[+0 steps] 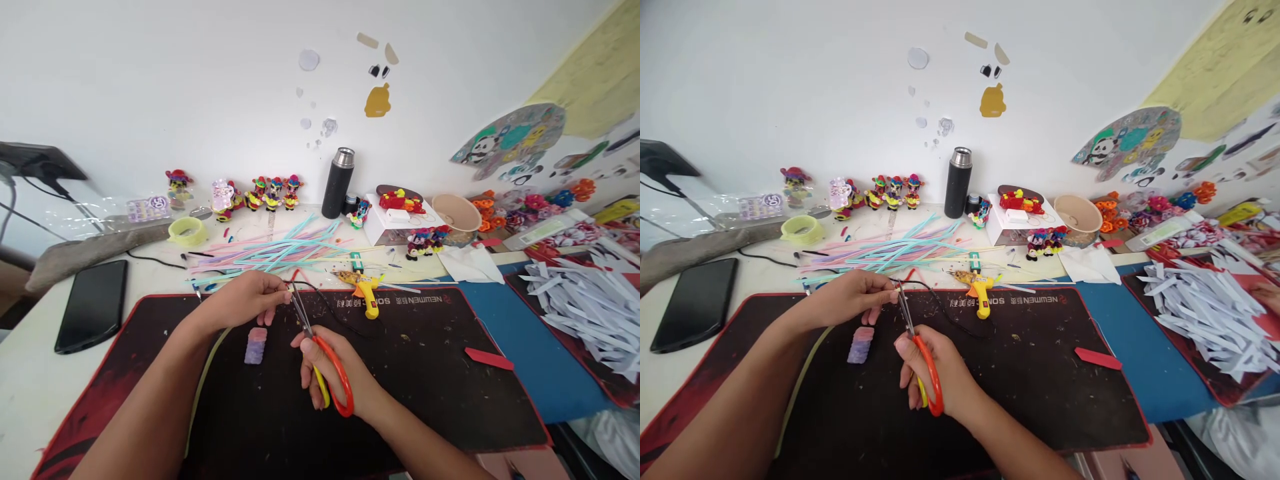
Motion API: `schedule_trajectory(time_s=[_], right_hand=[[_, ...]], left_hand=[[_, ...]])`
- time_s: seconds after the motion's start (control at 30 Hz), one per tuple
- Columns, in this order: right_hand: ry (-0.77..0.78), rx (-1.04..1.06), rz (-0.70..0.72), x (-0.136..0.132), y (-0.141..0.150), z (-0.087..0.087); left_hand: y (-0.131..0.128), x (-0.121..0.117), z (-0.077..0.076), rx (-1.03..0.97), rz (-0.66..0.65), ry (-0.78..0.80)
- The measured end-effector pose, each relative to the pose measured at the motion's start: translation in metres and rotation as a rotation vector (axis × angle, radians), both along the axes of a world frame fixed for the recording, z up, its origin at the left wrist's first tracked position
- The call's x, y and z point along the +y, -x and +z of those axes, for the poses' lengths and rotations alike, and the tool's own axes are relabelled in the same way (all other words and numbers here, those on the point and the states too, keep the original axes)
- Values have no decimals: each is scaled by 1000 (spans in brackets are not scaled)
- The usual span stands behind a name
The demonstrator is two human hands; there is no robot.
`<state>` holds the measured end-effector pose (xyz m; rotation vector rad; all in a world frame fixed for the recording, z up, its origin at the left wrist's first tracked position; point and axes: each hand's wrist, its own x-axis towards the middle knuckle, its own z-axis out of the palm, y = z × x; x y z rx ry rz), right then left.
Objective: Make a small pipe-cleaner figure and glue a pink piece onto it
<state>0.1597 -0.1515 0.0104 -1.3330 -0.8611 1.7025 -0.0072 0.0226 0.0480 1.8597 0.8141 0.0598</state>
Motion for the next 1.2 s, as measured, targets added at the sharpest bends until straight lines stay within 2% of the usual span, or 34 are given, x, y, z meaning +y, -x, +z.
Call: schedule_trajectory(time_s=[0.1,0.27,0.33,0.5,0.67,0.83,1.0,1.2], right_hand=[[-1,-8,-21,1,-1,0],[-60,-50,-108,3,-10,3],[-74,-55,-146,4,-14,3],[-76,1,-191,4,-15,-1],[-72,53,-199,4,-11,-7],[-93,95,-212,7,-12,-11],[-125,54,-256,16,-13,-12],[-135,13,-262,29,-14,-9]], left_hand=[[2,4,-4,54,3,-82],[-4,5,-15,197,5,-449],[-6,2,-19,236,-19,-516],[-12,-3,-24,322,-101,-565],[-22,-9,-27,427,-122,-619],[-27,-11,-31,436,-140,-686],[-25,-9,-33,346,-94,-645],[-20,-10,-17,68,-15,-493]])
